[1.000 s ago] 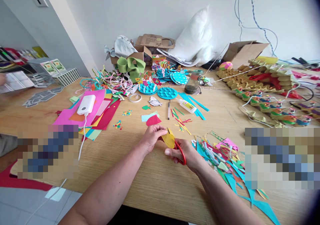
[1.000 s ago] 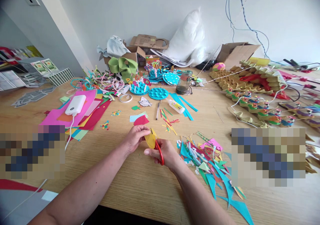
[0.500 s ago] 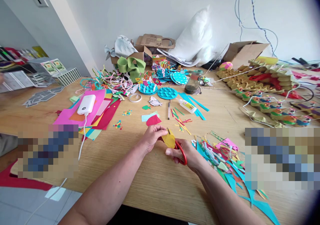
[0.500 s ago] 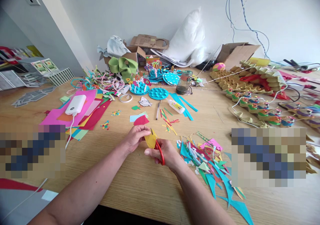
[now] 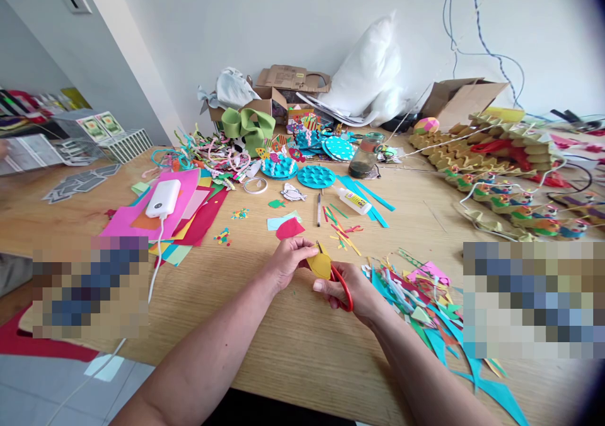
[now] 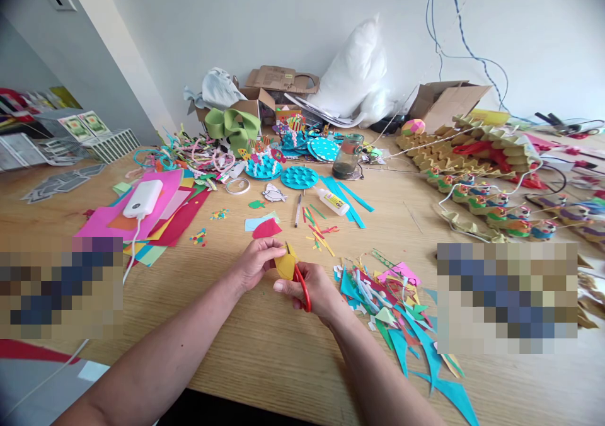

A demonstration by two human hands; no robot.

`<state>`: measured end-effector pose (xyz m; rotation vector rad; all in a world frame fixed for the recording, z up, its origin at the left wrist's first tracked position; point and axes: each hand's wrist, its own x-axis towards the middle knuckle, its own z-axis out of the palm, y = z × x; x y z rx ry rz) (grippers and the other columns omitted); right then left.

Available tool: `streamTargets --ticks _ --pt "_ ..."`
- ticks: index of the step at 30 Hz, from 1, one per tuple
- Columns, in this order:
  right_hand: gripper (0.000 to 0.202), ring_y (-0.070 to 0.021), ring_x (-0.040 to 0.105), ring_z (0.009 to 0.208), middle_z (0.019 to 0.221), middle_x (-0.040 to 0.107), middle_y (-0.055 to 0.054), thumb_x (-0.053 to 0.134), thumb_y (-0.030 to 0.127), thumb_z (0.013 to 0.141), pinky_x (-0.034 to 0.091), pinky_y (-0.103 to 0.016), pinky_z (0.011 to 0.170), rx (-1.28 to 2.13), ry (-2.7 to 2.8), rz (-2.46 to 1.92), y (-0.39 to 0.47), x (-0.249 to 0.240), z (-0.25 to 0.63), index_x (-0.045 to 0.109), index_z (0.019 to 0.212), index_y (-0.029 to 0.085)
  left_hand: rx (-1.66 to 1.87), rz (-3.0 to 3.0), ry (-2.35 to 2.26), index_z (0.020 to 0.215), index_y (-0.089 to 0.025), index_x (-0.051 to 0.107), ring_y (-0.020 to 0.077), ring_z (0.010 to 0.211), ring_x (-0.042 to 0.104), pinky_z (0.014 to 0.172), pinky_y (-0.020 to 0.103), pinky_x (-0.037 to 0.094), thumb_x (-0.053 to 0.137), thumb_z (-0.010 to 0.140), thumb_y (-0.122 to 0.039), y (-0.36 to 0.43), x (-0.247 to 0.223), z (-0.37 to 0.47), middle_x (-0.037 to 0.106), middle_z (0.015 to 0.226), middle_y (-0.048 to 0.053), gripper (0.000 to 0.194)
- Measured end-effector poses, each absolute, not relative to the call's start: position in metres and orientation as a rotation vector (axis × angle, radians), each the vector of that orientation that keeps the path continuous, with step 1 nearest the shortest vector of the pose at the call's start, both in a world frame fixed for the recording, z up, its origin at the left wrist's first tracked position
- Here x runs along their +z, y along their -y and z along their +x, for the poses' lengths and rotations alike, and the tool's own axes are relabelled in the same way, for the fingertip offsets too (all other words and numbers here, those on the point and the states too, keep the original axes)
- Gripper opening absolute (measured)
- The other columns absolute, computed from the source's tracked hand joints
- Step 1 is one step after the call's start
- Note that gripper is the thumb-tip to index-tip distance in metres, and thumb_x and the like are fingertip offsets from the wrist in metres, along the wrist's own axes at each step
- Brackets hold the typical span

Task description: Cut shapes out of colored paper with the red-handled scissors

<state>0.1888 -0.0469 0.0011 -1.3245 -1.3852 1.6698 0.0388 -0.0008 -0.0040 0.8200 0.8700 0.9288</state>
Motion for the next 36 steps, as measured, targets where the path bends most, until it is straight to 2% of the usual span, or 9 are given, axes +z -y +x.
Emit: streamTargets --ticks 9,21,36 --pt "0.047 -0.0075 0.046 0.038 0.049 0.052 0.005 0.075 0.056 0.058 0.026 -0.018 0.036 1.681 1.369 -1.323 0.0473 -0.0002 0.1884 0.051 0.066 0.016 0.954 0.806 -0.867 0.066 -0.014 0.059 0.0092 0.056 0.052 0.057 0.023 0.039 0.075 0.058 -0.028 -0.0008 -0.0059 0.038 0.059 0.062 -0.001 0.023" --pt "0.048 -0.0072 0.048 0.038 0.053 0.057 0.002 0.063 0.062 0.068 0.028 -0.018 0.035 1.644 1.382 -1.342 0.0489 0.0036 0.1867 0.05 0.065 0.016 0.932 0.825 -0.865 0.066 -0.014 0.06 0.009 0.055 0.051 0.055 0.022 0.037 0.074 0.057 -0.028 -0.0005 -0.0058 0.0375 0.059 0.061 -0.001 0.022" --pt "0.05 -0.0076 0.047 0.036 0.05 0.056 0.002 0.063 0.065 0.066 0.027 -0.018 0.035 1.619 1.373 -1.354 0.048 -0.0011 0.1878 0.05 0.065 0.016 0.862 0.809 -0.824 0.069 -0.012 0.061 0.0104 0.056 0.054 0.057 0.023 0.041 0.076 0.055 -0.029 -0.0001 -0.0056 0.0378 0.061 0.064 0.001 0.026"
